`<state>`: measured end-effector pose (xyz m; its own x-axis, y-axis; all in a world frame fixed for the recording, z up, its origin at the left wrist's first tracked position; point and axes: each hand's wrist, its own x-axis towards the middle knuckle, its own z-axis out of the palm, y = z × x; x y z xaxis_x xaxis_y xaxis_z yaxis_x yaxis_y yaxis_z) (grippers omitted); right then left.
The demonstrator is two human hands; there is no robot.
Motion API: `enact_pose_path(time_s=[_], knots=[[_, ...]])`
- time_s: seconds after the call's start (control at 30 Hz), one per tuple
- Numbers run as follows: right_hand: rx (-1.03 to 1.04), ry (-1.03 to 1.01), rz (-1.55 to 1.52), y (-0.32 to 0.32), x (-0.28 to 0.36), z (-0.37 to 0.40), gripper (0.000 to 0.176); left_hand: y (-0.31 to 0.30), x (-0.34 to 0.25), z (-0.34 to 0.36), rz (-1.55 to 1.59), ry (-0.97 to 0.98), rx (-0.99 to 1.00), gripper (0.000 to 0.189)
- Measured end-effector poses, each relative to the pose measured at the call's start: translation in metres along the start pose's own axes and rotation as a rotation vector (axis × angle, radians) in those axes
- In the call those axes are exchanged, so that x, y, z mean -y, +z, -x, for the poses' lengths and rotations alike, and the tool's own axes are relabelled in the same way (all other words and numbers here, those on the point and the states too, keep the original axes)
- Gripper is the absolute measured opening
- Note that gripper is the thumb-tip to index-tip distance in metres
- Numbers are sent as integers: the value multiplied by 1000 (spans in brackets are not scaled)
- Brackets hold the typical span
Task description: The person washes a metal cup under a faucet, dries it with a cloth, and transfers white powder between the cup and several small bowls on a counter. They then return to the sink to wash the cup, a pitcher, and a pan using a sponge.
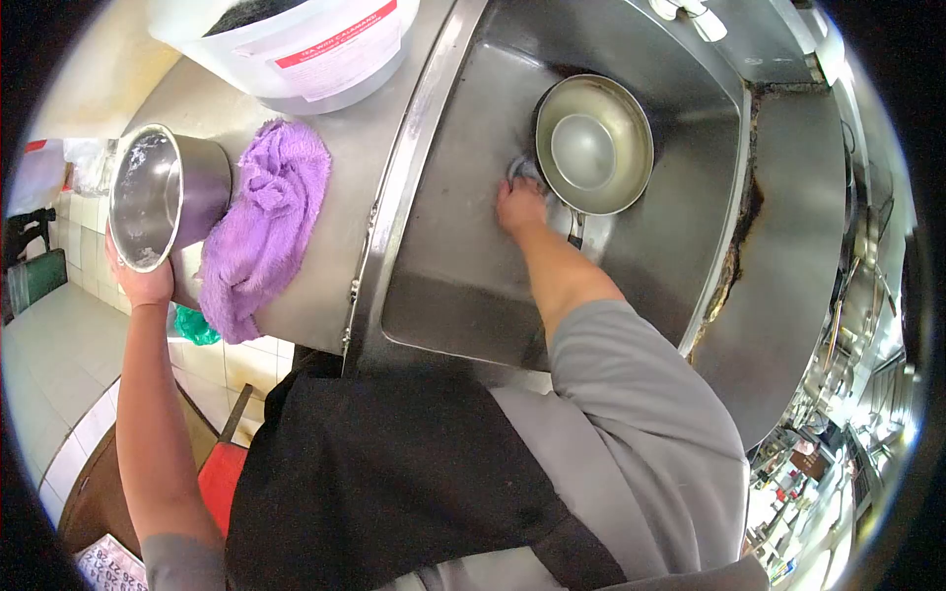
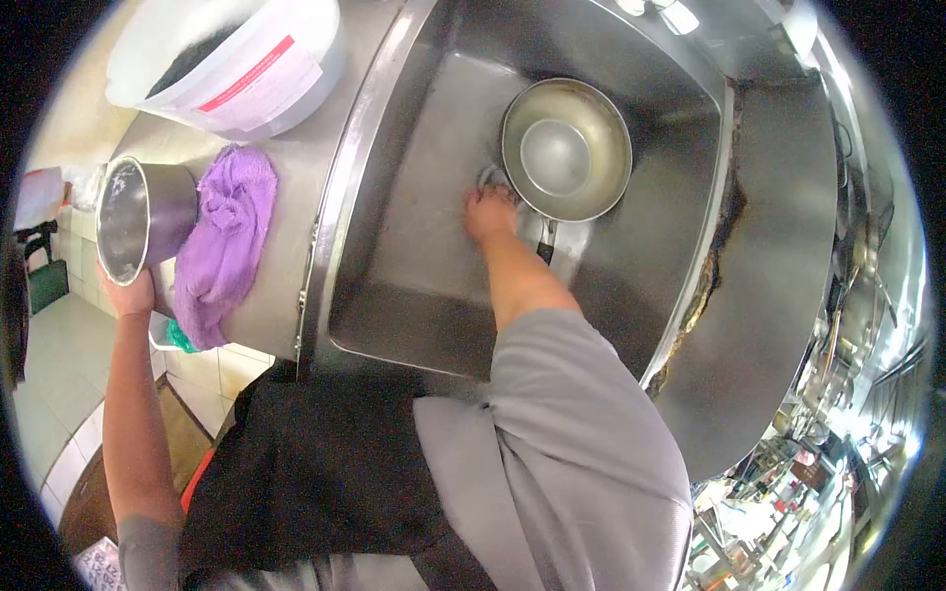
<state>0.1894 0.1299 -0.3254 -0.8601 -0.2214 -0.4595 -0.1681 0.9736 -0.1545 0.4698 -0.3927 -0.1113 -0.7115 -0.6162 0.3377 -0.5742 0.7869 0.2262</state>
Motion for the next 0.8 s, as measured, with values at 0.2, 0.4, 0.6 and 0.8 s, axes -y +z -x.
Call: enact_pose_path(time_s=[0.2,0.4,0.6,0.8], knots=[[17,-11,21,-2,-8,-9,46,0,0,-3,9,42,-1,75],[178,65,32,-17,-3,-25,43,-7,-13,-4,-25,50,3,71],[107,31,-18,-11,-14,-25,37,-4,-5,-6,-73,60,27,69],[-108,-15,-85,-11,-15,-1,28,-5,-8,-6,-64,64,16,69]])
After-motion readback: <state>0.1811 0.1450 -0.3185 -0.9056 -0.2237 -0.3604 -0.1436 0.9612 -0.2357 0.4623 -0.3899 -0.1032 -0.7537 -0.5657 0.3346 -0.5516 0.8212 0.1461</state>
